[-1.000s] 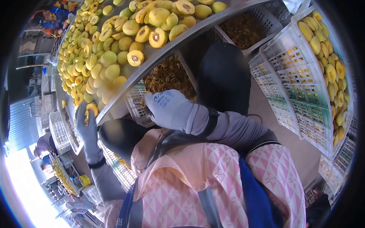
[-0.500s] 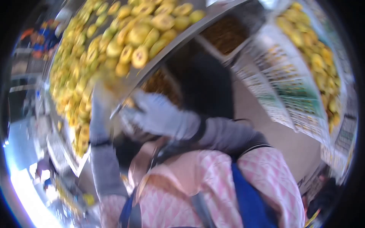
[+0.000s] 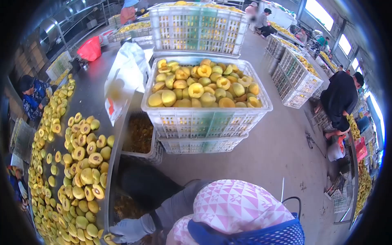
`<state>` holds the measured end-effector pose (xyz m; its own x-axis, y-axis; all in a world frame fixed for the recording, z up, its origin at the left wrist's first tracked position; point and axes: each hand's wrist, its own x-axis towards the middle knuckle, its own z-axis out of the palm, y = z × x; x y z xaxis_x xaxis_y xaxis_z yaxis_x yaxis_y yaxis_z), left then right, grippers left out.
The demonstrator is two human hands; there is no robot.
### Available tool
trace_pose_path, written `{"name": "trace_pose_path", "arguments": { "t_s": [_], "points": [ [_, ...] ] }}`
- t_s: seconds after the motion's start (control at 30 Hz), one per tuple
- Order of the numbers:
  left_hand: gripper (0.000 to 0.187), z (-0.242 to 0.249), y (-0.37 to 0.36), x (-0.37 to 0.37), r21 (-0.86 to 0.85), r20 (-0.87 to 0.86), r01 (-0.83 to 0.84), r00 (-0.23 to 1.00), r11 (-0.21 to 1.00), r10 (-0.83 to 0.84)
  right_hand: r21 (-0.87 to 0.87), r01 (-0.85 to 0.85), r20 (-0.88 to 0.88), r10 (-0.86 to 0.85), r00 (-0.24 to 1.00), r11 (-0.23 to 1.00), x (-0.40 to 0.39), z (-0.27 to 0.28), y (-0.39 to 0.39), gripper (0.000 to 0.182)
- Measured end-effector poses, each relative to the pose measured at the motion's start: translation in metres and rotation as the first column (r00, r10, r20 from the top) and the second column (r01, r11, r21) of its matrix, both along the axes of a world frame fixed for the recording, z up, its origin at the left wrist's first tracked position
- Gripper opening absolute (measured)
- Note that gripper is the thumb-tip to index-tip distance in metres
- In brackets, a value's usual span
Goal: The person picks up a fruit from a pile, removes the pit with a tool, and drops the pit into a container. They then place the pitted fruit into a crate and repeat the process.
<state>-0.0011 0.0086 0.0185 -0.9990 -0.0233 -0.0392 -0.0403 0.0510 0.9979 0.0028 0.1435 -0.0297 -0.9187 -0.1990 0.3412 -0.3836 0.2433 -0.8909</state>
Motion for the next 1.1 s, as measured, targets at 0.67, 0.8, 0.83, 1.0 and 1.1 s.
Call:
{"name": "trace_pose_path", "arguments": {
  "t_s": [0.67,0.8,0.83,1.0,1.1],
  "points": [
    [0.026,-0.039,-0.021,-0.007,-0.415,-0.438,-0.278,0.896,0.866,0.078,-0.014,0.016,-0.064,-0.016,0.998,1.0,0.003,0.003,-0.009,0.026],
    [0.031,-0.034,-0.011,-0.008,-0.457,-0.559,-0.344,0.828,0.82,0.036,-0.008,-0.01,-0.064,0.009,0.998,1.0,0.004,-0.001,-0.01,0.03],
    [0.032,-0.034,-0.007,-0.008,-0.444,-0.554,-0.347,0.831,0.826,0.051,-0.016,-0.023,-0.073,0.022,0.997,1.0,0.004,-0.002,-0.009,0.034],
    [0.031,-0.032,-0.006,-0.009,-0.376,-0.51,-0.264,0.859,0.888,0.039,0.058,-0.06,-0.092,0.065,0.994,0.997,0.007,-0.01,-0.006,0.038],
    [0.035,-0.029,-0.009,-0.009,-0.358,-0.426,-0.197,0.904,0.913,0.028,0.095,-0.092,-0.076,0.099,0.992,0.991,0.006,-0.008,-0.003,0.035]
  ]
}}
